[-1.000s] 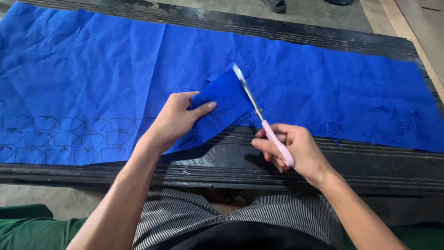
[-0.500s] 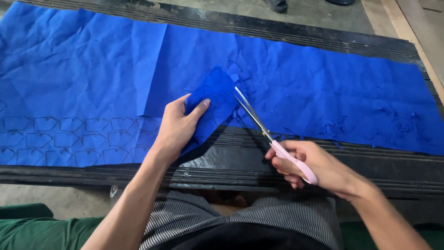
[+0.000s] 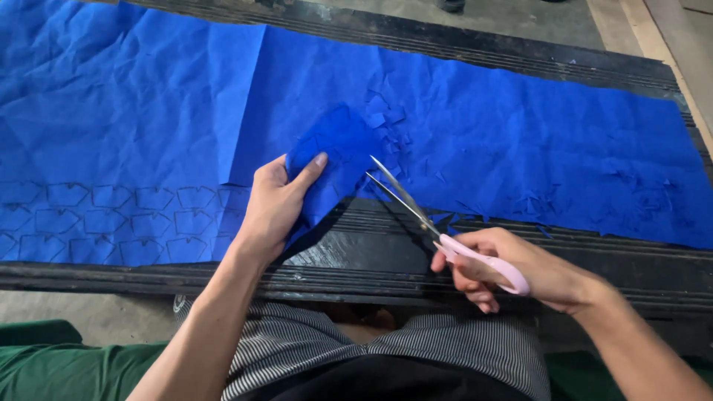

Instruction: Using scissors to precisely cut out small decorative shapes from a sheet of blue fabric.

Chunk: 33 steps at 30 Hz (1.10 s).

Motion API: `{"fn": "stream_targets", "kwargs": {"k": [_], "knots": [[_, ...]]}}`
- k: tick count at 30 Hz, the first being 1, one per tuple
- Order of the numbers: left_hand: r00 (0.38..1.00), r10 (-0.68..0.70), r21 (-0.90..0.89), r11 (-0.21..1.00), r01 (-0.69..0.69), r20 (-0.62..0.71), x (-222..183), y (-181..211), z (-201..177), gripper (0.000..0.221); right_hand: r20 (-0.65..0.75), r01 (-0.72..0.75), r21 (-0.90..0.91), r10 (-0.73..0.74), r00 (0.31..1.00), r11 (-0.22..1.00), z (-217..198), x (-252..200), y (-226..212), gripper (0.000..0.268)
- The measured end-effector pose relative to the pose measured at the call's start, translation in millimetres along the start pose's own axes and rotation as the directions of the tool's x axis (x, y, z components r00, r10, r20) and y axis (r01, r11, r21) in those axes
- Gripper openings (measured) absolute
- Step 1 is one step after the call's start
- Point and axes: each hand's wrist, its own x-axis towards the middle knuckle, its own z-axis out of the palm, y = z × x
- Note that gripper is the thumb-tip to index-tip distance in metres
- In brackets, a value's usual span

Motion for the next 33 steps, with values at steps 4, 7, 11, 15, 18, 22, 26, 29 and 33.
{"fn": "stream_targets", "kwargs": {"k": [4,7,11,15,18,22,26,29,33], "knots": [[0.998,-0.049,-0.03,0.998,0.049,-0.027,-1.9,4.3,2.8,0.022,-0.035,-0.02,-0.046,0.018,0.999,0.999,-7.4,-6.1,2.3,0.033],[0.999,-0.053,-0.023,0.998,0.053,0.0,-1.8,6.3,5.2,0.021,0.028,0.026,-0.061,-0.025,0.999,0.998,-4.5,-4.6,0.8,0.039],[0.998,-0.017,0.069,0.998,0.013,0.052,-0.7,0.7,5.7,0.021,0.066,0.131,-0.072,-0.126,0.99,0.989,-1.1,4.8,-1.4,0.067],[0.997,-0.003,0.138,0.99,-0.008,0.081,-1.0,-0.1,6.1,0.025,0.069,0.172,-0.018,-0.171,0.983,0.985,0.6,13.5,-5.9,0.074],[0.999,-0.036,0.156,0.987,0.034,0.006,4.0,-6.3,9.9,0.029,0.121,0.276,-0.017,-0.272,0.955,0.961,-4.9,21.8,5.9,0.056],[0.999,-0.046,0.158,0.987,0.042,0.02,-1.0,1.0,11.3,0.03,0.134,0.271,-0.042,-0.263,0.955,0.962,-4.6,23.4,6.1,0.058],[0.996,-0.063,0.18,0.982,0.049,0.069,1.4,-0.3,7.5,0.03,0.14,0.282,-0.028,-0.275,0.951,0.959,-4.8,26.0,5.7,0.057],[0.996,-0.059,0.182,0.982,0.045,0.073,1.1,-0.8,6.4,0.03,0.144,0.291,-0.029,-0.284,0.948,0.956,-6.5,27.9,6.4,0.057],[0.996,-0.05,0.195,0.98,0.034,0.076,0.3,0.5,6.0,0.031,0.16,0.287,-0.024,-0.28,0.947,0.958,-8.5,27.4,9.3,0.059]]}}
